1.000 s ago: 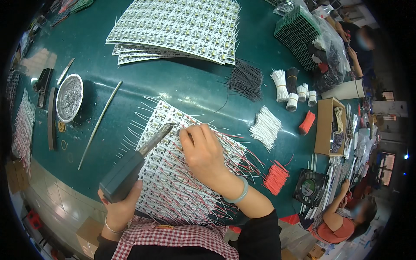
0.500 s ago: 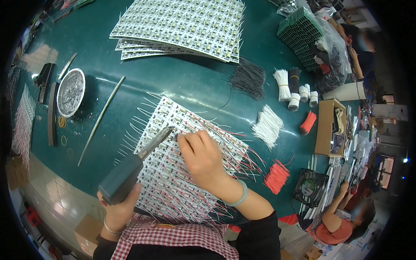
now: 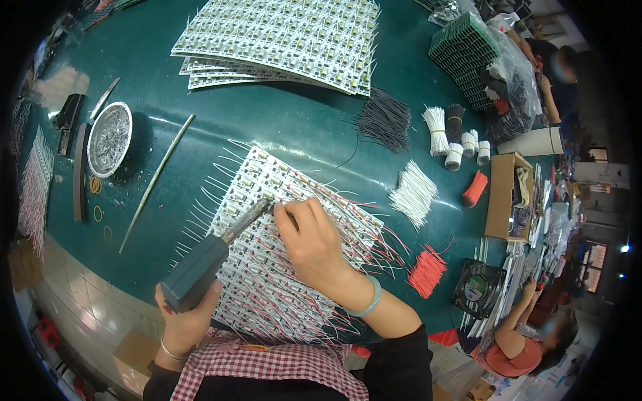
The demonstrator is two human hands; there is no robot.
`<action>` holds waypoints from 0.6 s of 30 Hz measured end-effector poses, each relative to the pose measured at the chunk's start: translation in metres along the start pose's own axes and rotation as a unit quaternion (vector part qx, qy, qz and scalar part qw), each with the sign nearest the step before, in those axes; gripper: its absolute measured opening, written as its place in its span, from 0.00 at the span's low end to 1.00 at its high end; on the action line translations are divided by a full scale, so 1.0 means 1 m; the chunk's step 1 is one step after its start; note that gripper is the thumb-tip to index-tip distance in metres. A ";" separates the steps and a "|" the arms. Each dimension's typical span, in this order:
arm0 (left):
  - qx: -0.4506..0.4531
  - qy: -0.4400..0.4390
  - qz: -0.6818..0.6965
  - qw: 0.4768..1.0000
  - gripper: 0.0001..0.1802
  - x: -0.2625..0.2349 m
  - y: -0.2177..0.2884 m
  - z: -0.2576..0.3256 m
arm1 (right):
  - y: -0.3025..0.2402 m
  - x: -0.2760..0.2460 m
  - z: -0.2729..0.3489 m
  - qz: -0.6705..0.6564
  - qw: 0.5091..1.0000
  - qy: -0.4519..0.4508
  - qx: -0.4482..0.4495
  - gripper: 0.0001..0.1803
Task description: The person uses a soldering iron to attach red and white wires to a grid of LED modules on a green workbench. They repeatedly pick up wires, position them on the board, and apply the soldering iron to secure the connections. The person also uses a metal rod to adjust the wires on the board.
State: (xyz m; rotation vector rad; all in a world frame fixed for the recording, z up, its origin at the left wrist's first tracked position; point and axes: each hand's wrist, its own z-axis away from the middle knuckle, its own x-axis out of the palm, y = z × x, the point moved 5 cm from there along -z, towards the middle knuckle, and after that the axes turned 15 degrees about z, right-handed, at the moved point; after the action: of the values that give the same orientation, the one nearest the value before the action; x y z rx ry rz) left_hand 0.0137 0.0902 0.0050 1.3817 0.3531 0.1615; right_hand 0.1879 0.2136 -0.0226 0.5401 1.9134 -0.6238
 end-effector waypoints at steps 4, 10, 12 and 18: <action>0.043 0.002 -0.012 0.999 0.09 0.002 0.001 -0.002 | 0.000 0.000 0.000 0.003 1.000 0.001 -0.001 0.21; 0.036 0.016 -0.011 0.999 0.07 0.003 0.001 -0.001 | 0.000 0.000 -0.001 0.002 1.000 0.003 -0.001 0.21; 0.022 0.007 -0.015 1.000 0.07 0.002 0.001 -0.001 | 0.000 0.000 -0.001 0.002 1.000 0.003 0.000 0.21; 0.014 0.005 -0.013 1.000 0.09 -0.002 0.003 0.000 | -0.001 0.001 -0.001 0.007 1.000 0.004 0.001 0.21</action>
State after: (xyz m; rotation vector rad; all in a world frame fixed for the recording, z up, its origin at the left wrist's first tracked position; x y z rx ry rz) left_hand 0.0122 0.0907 0.0086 1.4028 0.3828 0.1417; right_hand 0.1868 0.2138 -0.0228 0.5572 1.9153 -0.6160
